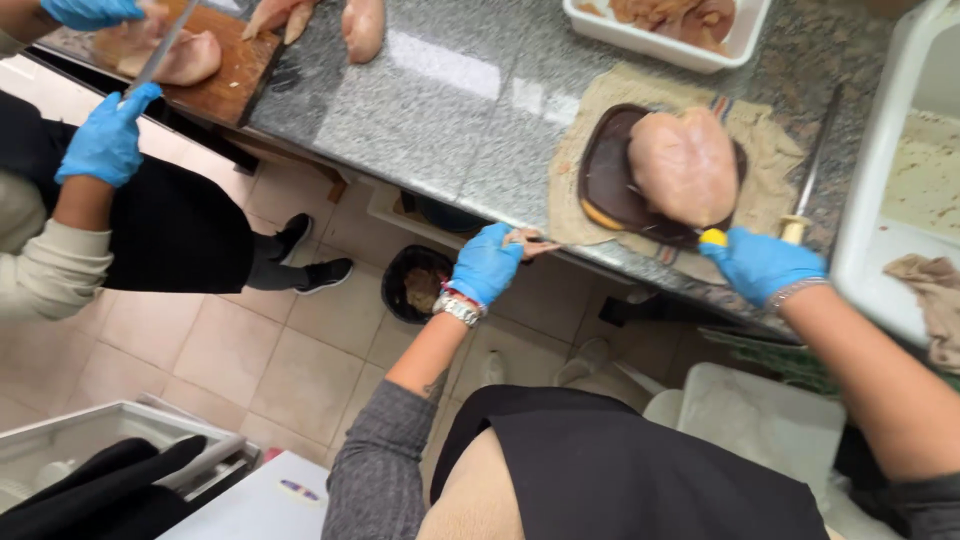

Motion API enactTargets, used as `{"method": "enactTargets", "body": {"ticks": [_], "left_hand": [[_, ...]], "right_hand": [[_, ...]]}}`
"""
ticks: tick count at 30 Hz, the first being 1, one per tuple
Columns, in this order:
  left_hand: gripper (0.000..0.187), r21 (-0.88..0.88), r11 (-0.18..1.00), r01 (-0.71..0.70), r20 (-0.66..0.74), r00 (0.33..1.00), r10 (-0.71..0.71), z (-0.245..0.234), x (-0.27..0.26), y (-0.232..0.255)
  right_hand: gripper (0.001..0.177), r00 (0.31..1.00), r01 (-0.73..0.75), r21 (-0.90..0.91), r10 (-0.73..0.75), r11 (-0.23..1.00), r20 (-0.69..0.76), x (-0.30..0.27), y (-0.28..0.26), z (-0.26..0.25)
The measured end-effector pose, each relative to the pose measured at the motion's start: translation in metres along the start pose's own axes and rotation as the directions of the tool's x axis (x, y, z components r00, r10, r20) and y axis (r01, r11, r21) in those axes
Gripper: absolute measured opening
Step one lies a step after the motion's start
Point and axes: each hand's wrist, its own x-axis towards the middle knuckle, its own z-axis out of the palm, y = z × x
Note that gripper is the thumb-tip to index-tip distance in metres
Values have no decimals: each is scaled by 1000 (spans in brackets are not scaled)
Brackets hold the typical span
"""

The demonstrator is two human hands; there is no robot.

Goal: Cutting and trimming raw chicken breasts on a cutting board in a commercial kitchen prep area.

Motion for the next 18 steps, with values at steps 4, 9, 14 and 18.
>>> {"method": "enactTargets", "body": {"ticks": [4, 9, 14, 18], "left_hand": [[26, -206, 952, -224, -54, 974, 218, -36, -19, -82], [34, -454, 876, 162, 131, 985, -115, -16, -4, -243], [28, -324, 923, 208, 40, 978, -207, -24, 3, -326], [26, -315, 865, 390, 155, 920, -359, -52, 12, -291]], "right_hand": [[59, 991, -97, -137, 83, 986, -104, -55, -59, -16], [57, 980, -89, -66, 75, 994, -184, -91, -104, 22], [57, 965, -100, -84, 76, 991, -251, -118, -145, 27], [58, 953, -106, -44, 89, 993, -290, -130, -163, 22]]}}
